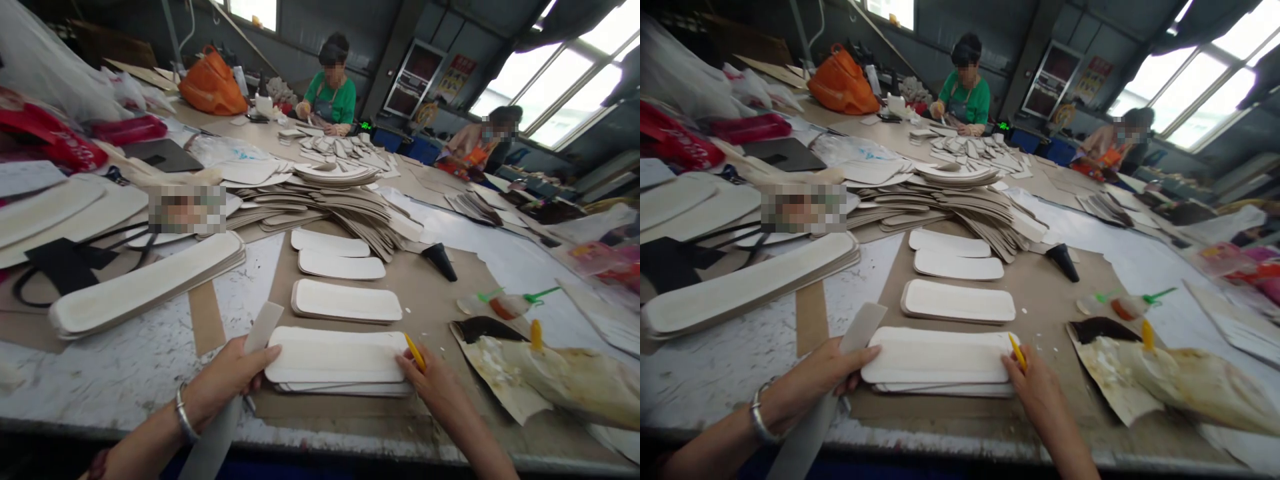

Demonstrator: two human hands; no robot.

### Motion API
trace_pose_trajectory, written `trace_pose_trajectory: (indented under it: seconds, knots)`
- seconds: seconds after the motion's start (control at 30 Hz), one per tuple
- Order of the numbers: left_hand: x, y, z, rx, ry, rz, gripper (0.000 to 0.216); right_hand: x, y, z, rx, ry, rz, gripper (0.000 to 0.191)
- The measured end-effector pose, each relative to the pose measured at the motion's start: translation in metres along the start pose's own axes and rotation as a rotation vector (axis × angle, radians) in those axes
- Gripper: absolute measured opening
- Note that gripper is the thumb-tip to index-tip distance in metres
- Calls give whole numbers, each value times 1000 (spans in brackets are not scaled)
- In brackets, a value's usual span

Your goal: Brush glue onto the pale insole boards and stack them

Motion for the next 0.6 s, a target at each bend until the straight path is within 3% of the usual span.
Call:
trace_pose_trajectory:
  seconds: [0.13, 0.27, 0.4, 0.6]
  knots:
    - [3, 5, 12, 20, 37, -40, 51, 1, -3, 1, 19, -8, -38, 22]
    - [3, 13, 27, 45, 59, -61, 54, -5, -3, -4, -73, -17, -4, 24]
    - [5, 12, 26, 70, 70, -88, 53, -10, -2, -7, -174, -62, 34, 25]
    - [4, 10, 22, 119, 126, -69, 54, -16, 5, -9, -169, -34, 119, 21]
Point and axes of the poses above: each hand's wrist, its own y-axis towards the middle knuckle, its own x-axis out of the back of the hand, z = x × y, the point moved 9 cm from there along y, towards the middle knuckle, and after that the axes turned 7 degrees about -x, right-handed, at the moved point
